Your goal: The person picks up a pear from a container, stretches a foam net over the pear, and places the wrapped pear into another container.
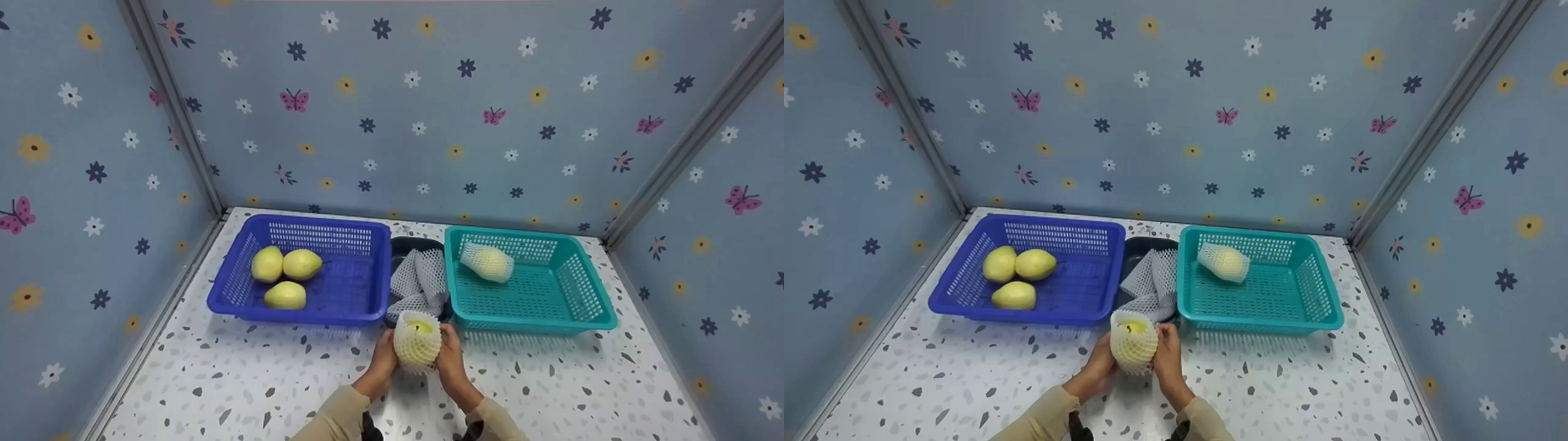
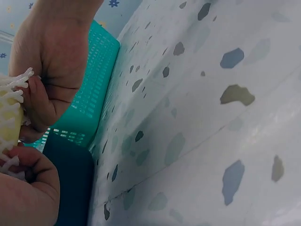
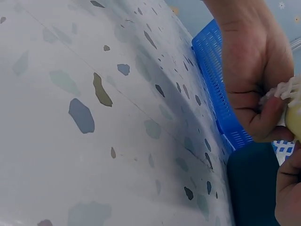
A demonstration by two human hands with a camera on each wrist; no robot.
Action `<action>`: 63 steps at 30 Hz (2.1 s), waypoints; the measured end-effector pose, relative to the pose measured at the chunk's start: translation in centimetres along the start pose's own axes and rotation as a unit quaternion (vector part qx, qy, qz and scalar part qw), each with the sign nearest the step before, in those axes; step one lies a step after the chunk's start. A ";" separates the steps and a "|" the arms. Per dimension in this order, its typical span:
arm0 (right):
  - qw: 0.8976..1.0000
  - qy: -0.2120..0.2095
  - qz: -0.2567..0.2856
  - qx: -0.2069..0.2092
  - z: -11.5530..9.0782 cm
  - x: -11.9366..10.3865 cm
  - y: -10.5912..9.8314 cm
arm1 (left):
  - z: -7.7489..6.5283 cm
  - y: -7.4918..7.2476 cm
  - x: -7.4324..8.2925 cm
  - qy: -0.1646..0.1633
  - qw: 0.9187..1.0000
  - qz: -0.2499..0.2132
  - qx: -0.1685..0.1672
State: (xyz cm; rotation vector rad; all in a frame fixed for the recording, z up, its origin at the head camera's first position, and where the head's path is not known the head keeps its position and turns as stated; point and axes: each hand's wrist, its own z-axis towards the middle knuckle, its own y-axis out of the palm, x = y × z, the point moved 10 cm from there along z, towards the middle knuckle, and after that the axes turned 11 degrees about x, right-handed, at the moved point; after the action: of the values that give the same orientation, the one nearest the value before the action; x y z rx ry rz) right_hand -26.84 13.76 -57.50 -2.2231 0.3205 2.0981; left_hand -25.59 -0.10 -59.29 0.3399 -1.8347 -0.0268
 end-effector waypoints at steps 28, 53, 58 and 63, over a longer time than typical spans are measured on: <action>0.941 -0.302 -0.130 -0.081 -4.7 -5.0 0.8 | 0.0 1.9 -1.7 -0.056 0.985 -0.151 -0.053; 0.915 -0.367 -0.142 -0.090 -1.9 -12.4 -0.2 | -0.7 1.6 0.8 0.037 0.994 0.006 -0.102; 0.901 -0.383 -0.184 -0.086 0.1 -15.2 -1.6 | -1.6 0.9 5.2 0.123 0.983 0.084 -0.107; 0.883 -0.402 -0.225 -0.085 2.0 -17.0 -2.8 | -0.3 0.0 7.1 0.202 0.961 0.155 -0.104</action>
State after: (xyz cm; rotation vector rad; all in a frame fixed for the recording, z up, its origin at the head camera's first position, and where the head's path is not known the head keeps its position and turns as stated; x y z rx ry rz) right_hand -29.05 18.69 -41.04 -1.1128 -0.4051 2.5511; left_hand -27.02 -1.81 -52.58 -0.0912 -1.4434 0.0622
